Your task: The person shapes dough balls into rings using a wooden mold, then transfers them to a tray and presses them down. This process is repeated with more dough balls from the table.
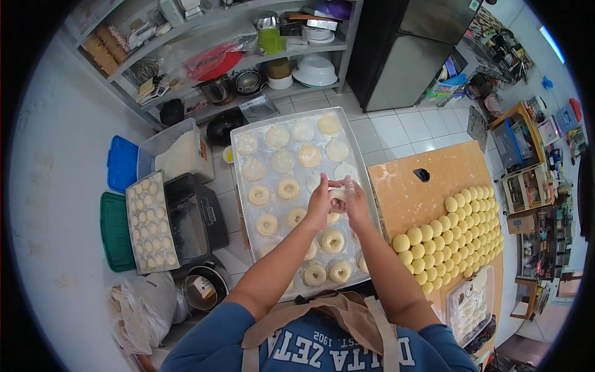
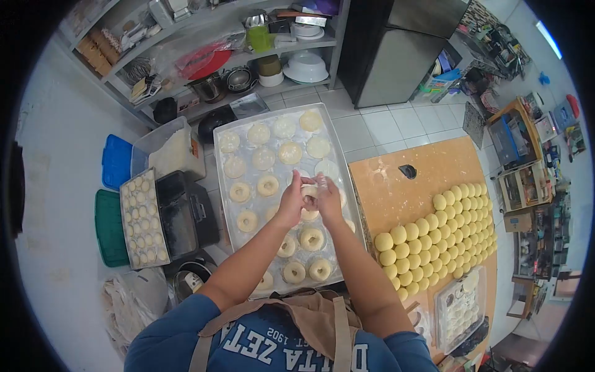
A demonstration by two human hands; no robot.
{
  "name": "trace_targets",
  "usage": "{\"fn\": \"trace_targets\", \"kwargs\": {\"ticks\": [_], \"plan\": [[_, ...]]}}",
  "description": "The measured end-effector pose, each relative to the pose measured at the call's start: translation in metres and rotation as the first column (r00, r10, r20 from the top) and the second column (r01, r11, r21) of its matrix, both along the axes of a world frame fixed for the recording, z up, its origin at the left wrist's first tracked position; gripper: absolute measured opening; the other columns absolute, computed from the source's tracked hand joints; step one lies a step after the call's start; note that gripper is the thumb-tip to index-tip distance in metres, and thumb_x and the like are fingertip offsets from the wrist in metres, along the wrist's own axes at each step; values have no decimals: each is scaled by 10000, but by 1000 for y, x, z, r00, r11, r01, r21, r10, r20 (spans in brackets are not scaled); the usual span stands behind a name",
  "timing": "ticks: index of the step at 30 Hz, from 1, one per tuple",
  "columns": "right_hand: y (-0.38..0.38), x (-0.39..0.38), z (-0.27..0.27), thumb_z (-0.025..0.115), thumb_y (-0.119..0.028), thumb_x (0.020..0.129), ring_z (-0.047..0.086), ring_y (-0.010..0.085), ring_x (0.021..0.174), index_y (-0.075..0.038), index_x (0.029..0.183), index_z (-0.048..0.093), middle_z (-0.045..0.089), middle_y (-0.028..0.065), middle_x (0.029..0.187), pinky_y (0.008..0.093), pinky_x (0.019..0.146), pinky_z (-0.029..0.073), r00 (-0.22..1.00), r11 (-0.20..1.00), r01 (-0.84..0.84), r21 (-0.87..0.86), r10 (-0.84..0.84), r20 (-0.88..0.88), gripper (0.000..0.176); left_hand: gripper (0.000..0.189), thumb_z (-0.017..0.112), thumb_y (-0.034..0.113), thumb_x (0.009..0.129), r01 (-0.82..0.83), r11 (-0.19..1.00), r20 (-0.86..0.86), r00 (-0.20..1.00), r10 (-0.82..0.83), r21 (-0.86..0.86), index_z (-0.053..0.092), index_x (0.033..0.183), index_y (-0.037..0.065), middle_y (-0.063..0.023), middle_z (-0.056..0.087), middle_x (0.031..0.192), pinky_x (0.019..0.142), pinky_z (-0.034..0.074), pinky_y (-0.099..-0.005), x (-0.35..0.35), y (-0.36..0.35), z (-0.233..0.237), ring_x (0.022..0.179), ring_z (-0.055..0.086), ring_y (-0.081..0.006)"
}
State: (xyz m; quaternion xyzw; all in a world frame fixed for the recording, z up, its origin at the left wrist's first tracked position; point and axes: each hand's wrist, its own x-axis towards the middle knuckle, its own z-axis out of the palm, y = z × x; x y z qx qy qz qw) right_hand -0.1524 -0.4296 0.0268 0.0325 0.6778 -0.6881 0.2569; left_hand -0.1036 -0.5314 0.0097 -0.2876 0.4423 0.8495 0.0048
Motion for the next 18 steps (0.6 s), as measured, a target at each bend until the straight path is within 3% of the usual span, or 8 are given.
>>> {"fn": "trace_targets", "kwargs": {"ticks": [2, 3, 6, 9, 12, 14, 16, 18], "plan": [[1, -3, 27, 530, -445, 957, 590, 168, 872, -5, 1085, 580, 619, 95, 956, 326, 782, 487, 986, 980, -164, 108, 163, 16, 461, 633, 298, 630, 962, 154, 984, 44, 988, -150, -91, 612, 957, 81, -35, 620, 804, 564, 446, -246, 0, -3, -1, 665, 568, -103], [1, -6, 23, 534, -437, 957, 591, 166, 861, -13, 1051, 592, 619, 93, 948, 322, 770, 489, 992, 987, -123, 105, 124, -1, 438, 620, 297, 620, 968, 86, 978, 15, 996, -85, -188, 605, 971, 81, -9, 593, 757, 499, 394, -237, 1, 2, 8, 590, 512, -76], [0, -16, 0, 545, -475, 940, 601, 209, 996, 14, 1217, 555, 628, 143, 1102, 323, 848, 484, 989, 987, -72, 147, 89, -115, 562, 600, 300, 600, 977, -56, 989, -58, 996, 65, 138, 567, 1016, 64, -18, 542, 720, 586, 432, -270, 2, 2, 6, 616, 521, -106], [-2, -9, 0, 541, -494, 935, 598, 215, 1008, 16, 1218, 557, 624, 154, 1110, 325, 856, 480, 995, 998, -69, -16, 70, 78, 584, 595, 327, 594, 974, 5, 996, -84, 996, 2, 89, 572, 1000, 52, -27, 552, 761, 568, 427, -272, 2, -5, 7, 630, 510, -105], [0, -11, 13, 511, -501, 947, 612, 171, 824, -8, 1108, 585, 642, 113, 966, 300, 705, 499, 977, 963, -212, 166, 207, 43, 524, 569, 358, 572, 977, 69, 994, 3, 998, -69, -88, 590, 967, 54, -15, 557, 771, 547, 407, -254, 0, -6, 10, 642, 494, -83], [-2, -11, 2, 495, -535, 943, 607, 169, 815, -15, 1066, 608, 634, 112, 945, 297, 712, 494, 997, 987, -69, 147, 72, -12, 546, 538, 381, 546, 982, 47, 987, -4, 999, -48, -152, 608, 932, 61, -2, 559, 766, 531, 380, -227, 0, -4, 13, 656, 484, -57], [-6, -11, 1, 502, -553, 933, 612, 183, 875, -6, 1108, 611, 634, 130, 995, 306, 776, 495, 993, 995, 68, 73, -74, 87, 584, 526, 394, 543, 980, -11, 999, -36, 999, 9, -44, 593, 933, 58, 2, 535, 717, 516, 377, -234, 0, -4, 12, 607, 464, -62], [-3, -14, -9, 500, -539, 939, 602, 177, 851, -11, 1092, 615, 628, 127, 986, 309, 759, 489, 989, 997, -80, 13, 78, 126, 561, 527, 400, 544, 978, -109, 991, -45, 993, 112, 75, 586, 937, 52, 4, 525, 700, 507, 374, -237, -2, -3, 11, 578, 450, -68]]}}
